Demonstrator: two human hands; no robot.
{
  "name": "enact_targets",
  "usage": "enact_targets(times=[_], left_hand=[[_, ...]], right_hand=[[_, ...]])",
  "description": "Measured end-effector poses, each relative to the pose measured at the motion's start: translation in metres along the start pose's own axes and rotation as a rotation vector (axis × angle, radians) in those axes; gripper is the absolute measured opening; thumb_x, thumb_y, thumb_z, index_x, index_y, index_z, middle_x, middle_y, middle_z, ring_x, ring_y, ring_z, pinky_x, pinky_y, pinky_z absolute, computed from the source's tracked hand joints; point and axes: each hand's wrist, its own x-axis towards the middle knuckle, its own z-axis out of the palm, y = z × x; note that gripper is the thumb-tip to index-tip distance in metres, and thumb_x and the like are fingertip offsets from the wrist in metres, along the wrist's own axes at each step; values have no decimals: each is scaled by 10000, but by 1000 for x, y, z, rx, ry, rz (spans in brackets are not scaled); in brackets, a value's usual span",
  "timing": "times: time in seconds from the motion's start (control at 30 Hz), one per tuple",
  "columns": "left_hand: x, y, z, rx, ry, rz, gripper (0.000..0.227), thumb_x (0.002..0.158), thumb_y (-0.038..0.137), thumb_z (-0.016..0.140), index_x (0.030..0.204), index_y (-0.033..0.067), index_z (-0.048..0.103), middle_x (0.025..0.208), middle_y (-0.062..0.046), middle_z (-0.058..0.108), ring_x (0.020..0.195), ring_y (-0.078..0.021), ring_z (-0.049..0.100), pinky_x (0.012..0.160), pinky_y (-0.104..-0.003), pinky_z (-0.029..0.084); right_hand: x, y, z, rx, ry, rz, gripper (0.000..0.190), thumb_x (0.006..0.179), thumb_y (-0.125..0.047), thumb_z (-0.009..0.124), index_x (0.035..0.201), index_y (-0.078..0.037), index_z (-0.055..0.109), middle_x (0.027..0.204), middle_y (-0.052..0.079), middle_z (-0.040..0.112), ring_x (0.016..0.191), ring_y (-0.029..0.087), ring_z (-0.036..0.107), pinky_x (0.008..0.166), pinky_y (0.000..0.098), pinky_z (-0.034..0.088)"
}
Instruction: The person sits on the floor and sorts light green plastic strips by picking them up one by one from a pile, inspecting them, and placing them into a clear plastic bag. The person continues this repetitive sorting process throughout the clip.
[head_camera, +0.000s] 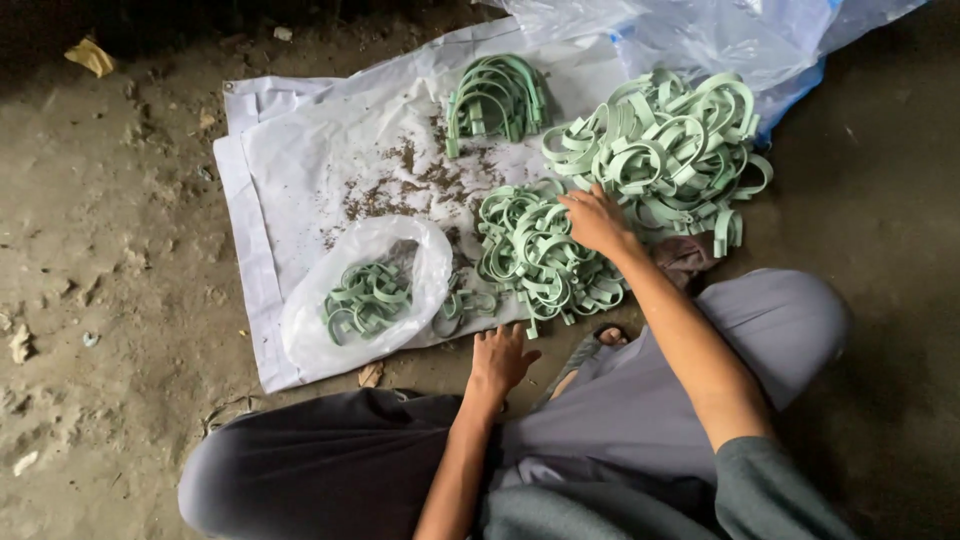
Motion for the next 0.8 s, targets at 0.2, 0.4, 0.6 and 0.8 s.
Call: enact_targets(times=[0.2, 0.4, 0.6, 0.8], left_hand=[[0, -5, 9, 11, 15, -13, 567, 895, 624, 619, 1192, 141, 593, 1029, -118, 701, 972, -358, 712, 839, -485, 490], [-2, 0, -5, -9, 1, -10, 550, 908, 601, 618, 1202, 137, 592, 1051, -136, 703, 984, -376, 711, 855, -492, 486], [-9, 3, -36, -90, 109, 64, 481, 908, 529, 664, 1138, 108, 625, 980, -146, 714, 916, -382, 739, 825, -507, 514], [-13, 6, -86, -469, 491, -11, 476, 933, 364, 693, 1324, 130, 558, 1021, -107, 729, 947, -389, 730, 930, -626, 508]], right_hand=[[9, 4, 16, -9, 67, 24, 206, 985, -111, 633, 1151, -125, 756, 1060, 93, 749, 1120, 338, 558, 914, 477, 478], [10, 10, 12, -23, 125, -48, 182, 978, -91, 647, 1108, -34, 761, 924, 152, 737, 1036, 348, 616, 861, 475, 537], [10, 4, -32, 357, 366, -55, 236, 1048, -148, 583, 1225, -50, 703, 1079, 207, 713, 1023, 444, 663, 898, 551, 530], [-29, -60, -124, 1146, 311, -147, 325, 990, -26, 696, 1306, 33, 643, 992, 227, 711, 758, 214, 694, 666, 348, 624]])
